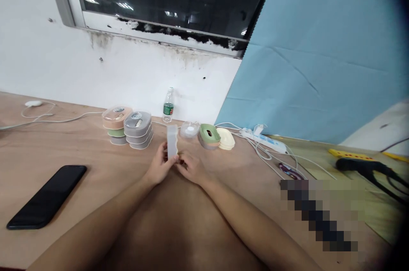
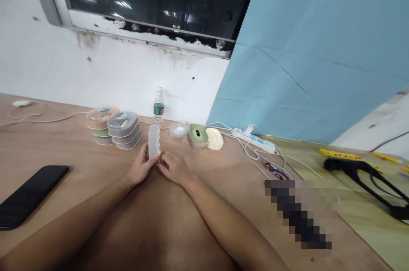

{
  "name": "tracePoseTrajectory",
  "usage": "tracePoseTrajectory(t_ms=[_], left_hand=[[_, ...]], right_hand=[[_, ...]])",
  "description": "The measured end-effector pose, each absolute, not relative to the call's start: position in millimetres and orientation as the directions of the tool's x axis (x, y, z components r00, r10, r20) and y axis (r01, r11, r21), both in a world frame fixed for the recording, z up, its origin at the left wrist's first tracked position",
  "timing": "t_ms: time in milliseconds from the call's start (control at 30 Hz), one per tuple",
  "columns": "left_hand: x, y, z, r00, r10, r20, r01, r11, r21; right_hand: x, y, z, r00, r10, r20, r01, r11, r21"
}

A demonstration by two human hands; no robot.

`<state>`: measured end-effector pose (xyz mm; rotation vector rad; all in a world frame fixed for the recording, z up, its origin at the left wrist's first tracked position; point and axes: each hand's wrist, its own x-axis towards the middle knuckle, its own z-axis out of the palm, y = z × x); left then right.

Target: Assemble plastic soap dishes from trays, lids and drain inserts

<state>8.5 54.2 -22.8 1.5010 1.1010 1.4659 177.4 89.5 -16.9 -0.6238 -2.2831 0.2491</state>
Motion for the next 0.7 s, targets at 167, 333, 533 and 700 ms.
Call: tracePoseTrajectory(t_ms=[167,333,533,700], left_hand=[[10.8,53.6,-19.0,-0.124,0.906,0.405,0.075,-0.398,0.914],[7.6,51.8,-14.1,-0.208,0.865,0.456,0.138,-0.436,0.890],[0.4,52.7,-15.4,-0.182,0.876,0.447,0.185,-0.416,0.890],[4.4,48.2,-19.0,-0.026,0.892,0.452,0.290,-0.426,0.857]], right_hand=[[187.5,96.6,-14.8,-0.552,0.398,0.732,0.280,0.916,-0.287],[206.1,119.2,-14.5,-0.274,0.466,0.841,0.405,0.850,-0.338],[269.8,174.6,2.8,0.360,0.627,0.691,0.304,0.622,-0.722],[329.5,204.2,-7.7,0.549,0.768,0.330,-0.113,0.460,-0.881]])
